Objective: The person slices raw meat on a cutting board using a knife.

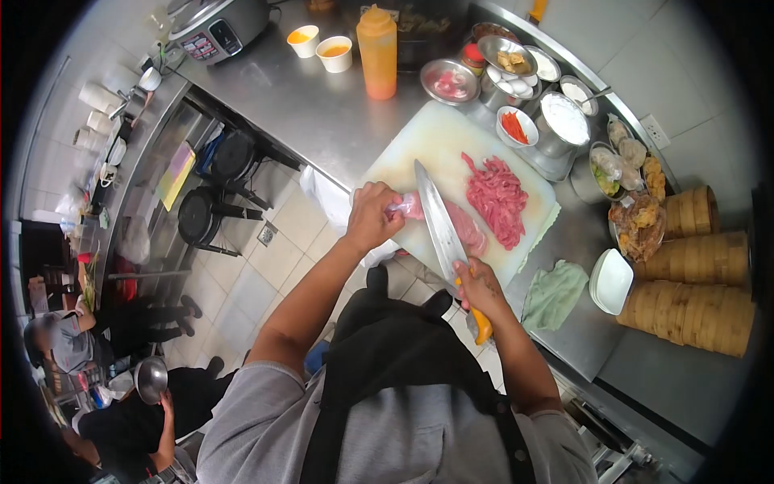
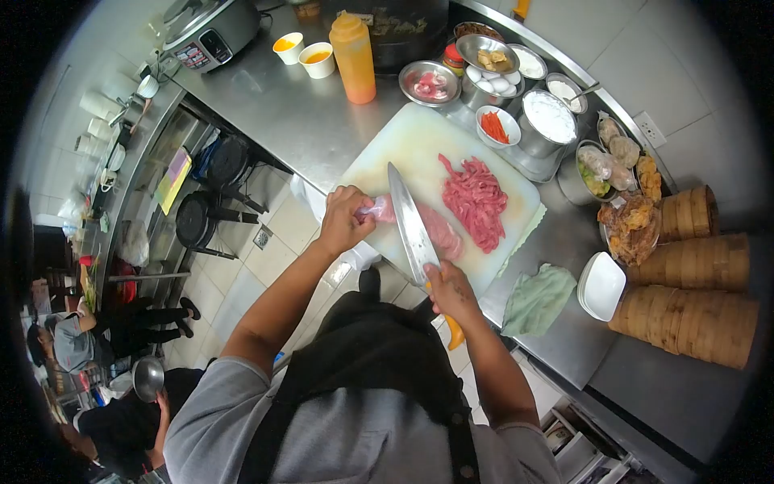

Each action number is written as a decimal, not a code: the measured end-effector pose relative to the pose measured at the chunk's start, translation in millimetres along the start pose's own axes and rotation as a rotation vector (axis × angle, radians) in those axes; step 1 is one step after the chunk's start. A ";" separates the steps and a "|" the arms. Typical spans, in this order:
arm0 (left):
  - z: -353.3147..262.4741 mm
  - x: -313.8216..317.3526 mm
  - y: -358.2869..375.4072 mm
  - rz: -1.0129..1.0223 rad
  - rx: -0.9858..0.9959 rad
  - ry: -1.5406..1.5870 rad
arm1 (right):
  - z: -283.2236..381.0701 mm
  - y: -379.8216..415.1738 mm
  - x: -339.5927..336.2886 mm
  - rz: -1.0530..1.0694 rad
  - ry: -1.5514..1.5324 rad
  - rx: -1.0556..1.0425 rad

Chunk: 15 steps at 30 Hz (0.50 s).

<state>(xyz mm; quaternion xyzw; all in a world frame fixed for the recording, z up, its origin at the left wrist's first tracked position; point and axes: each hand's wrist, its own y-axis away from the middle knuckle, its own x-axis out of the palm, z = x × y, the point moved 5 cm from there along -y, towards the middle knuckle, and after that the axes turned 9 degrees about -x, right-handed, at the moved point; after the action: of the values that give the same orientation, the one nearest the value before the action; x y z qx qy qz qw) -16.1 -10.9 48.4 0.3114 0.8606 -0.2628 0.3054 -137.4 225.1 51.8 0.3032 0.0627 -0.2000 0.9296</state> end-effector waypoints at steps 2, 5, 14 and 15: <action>-4.3 -0.1 3.1 -0.033 0.036 0.002 | 5.0 -16.0 -0.4 0.027 0.028 -0.016; -8.6 2.9 8.1 -0.029 0.050 -0.020 | 17.4 -34.9 2.2 0.057 0.103 -0.068; -13.8 -8.6 -12.1 -0.012 -0.054 -0.073 | 12.0 12.2 -35.5 -0.138 0.315 -0.210; -12.1 -5.7 -12.8 -0.013 -0.058 -0.070 | 13.0 22.2 -37.4 -0.108 0.311 -0.120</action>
<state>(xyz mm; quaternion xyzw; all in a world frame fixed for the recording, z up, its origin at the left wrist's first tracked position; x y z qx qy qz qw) -26.0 -13.8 63.9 0.2874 0.8588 -0.2503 0.3425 -162.5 246.3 83.2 0.2706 0.2339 -0.1962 0.9130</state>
